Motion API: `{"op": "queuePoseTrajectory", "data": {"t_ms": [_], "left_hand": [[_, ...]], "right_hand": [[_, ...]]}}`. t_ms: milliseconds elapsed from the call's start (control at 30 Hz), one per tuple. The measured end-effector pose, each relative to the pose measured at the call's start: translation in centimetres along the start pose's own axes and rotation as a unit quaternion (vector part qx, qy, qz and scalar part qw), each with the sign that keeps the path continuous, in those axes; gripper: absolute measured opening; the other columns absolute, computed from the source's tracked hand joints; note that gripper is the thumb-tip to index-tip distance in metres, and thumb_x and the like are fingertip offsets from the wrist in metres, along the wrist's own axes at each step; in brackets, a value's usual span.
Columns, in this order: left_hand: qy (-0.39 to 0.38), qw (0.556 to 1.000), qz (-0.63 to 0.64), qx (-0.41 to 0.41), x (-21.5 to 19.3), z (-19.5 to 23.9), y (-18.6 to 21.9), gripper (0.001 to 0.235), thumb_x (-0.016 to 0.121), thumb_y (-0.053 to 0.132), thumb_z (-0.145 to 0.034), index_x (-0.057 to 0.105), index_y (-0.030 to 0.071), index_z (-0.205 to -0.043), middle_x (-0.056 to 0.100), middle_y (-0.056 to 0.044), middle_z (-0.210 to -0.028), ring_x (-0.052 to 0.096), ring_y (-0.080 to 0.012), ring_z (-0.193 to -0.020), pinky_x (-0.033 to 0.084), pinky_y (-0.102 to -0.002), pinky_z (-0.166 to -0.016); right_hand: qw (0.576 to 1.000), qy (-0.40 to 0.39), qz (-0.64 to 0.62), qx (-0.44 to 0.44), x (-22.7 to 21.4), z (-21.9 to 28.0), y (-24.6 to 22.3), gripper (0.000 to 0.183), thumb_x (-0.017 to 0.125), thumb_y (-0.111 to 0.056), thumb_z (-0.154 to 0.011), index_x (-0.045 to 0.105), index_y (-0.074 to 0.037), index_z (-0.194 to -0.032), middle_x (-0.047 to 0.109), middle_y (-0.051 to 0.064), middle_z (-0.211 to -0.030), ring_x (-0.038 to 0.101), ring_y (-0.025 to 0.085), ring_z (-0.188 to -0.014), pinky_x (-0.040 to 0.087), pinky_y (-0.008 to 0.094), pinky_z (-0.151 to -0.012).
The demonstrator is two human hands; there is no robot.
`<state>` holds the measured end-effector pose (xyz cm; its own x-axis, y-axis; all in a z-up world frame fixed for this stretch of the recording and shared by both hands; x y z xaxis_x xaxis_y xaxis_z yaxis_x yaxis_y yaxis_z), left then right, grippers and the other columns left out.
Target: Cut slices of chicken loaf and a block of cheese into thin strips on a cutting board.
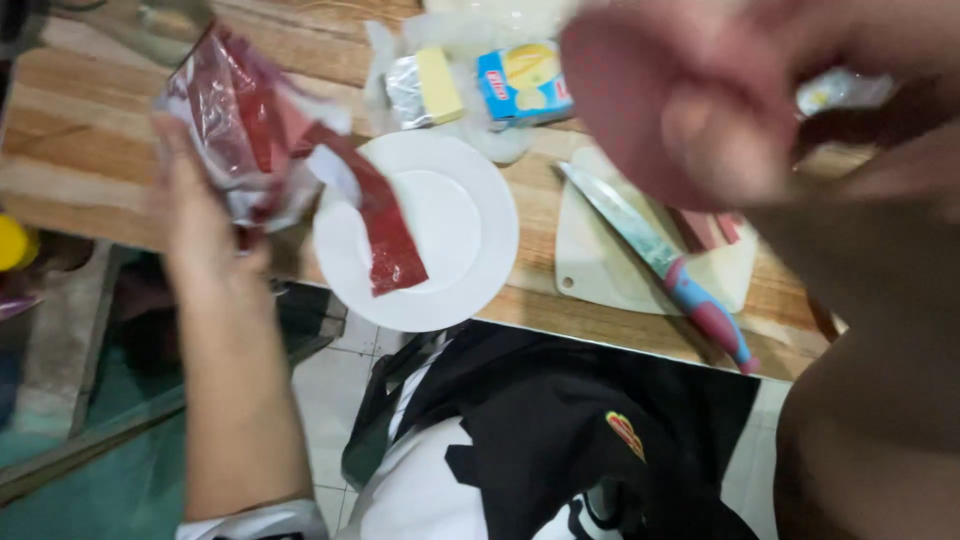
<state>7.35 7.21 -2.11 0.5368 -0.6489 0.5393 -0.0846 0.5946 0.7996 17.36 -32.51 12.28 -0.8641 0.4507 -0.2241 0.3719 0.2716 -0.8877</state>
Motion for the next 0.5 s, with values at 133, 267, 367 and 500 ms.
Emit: {"op": "queuePoseTrajectory", "data": {"t_ms": [133, 267, 367, 500], "left_hand": [[0.125, 0.897, -0.343, 0.25, -7.8, -1.0, 3.4, 0.05, 0.071, 0.031, -0.109, 0.044, 0.005, -0.142, 0.061, -0.018, -0.134, 0.07, -0.023, -0.116, 0.062, -0.03, -0.096], [0.15, 0.57, -0.762, 0.266, 1.8, 6.7, 8.0, 0.075, 0.096, 0.015, -0.112, 0.037, -0.009, -0.152, 0.044, -0.039, -0.143, 0.053, -0.0571, -0.124, 0.048, -0.063, -0.098], [0.043, 0.518, -0.729, 0.445, 8.5, 12.4, 8.6, 0.078, 0.109, 0.0, -0.095, 0.055, -0.019, -0.148, 0.069, -0.037, -0.135, 0.071, -0.0493, -0.112, 0.054, -0.051, -0.1], [-0.2, 0.815, -0.488, 0.24, 19.1, 13.6, 0.3, 0.101, 0.096, 0.008, -0.061, 0.043, -0.001, -0.147, 0.055, -0.02, -0.141, 0.059, -0.032, -0.124, 0.049, -0.042, -0.109]], "right_hand": [[0.927, 0.134, 0.3, 0.183, 3.0, 1.4, -6.6, 0.009, 0.071, -0.003, -0.092, 0.066, 0.001, -0.098, 0.063, 0.008, -0.093, 0.055, 0.013, -0.065, 0.043, 0.024, -0.057], [0.893, 0.215, 0.311, 0.245, 2.9, 3.6, -4.7, 0.012, 0.082, 0.005, -0.083, 0.071, 0.01, -0.086, 0.066, 0.013, -0.092, 0.048, 0.012, -0.063, 0.041, 0.021, -0.054], [0.912, 0.212, 0.277, 0.217, 4.0, 3.5, -4.9, 0.011, 0.078, 0.007, -0.076, 0.068, 0.002, -0.079, 0.069, 0.015, -0.094, 0.068, 0.022, -0.088, 0.058, 0.044, -0.113], [0.91, 0.239, 0.213, 0.265, 4.9, 4.1, -5.1, 0.009, 0.08, 0.004, -0.077, 0.073, 0.001, -0.082, 0.06, 0.008, -0.097, 0.058, 0.018, -0.097, 0.037, 0.047, -0.128]]}}
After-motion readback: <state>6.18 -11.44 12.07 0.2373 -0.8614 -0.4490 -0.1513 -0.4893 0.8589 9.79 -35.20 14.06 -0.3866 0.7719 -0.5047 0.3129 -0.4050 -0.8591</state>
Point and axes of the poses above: each hand's wrist, its own z-axis away from the middle knuckle, its own x-axis out of the palm, y = z × x, the point moved 9 cm from there along -z, towards the middle knuckle
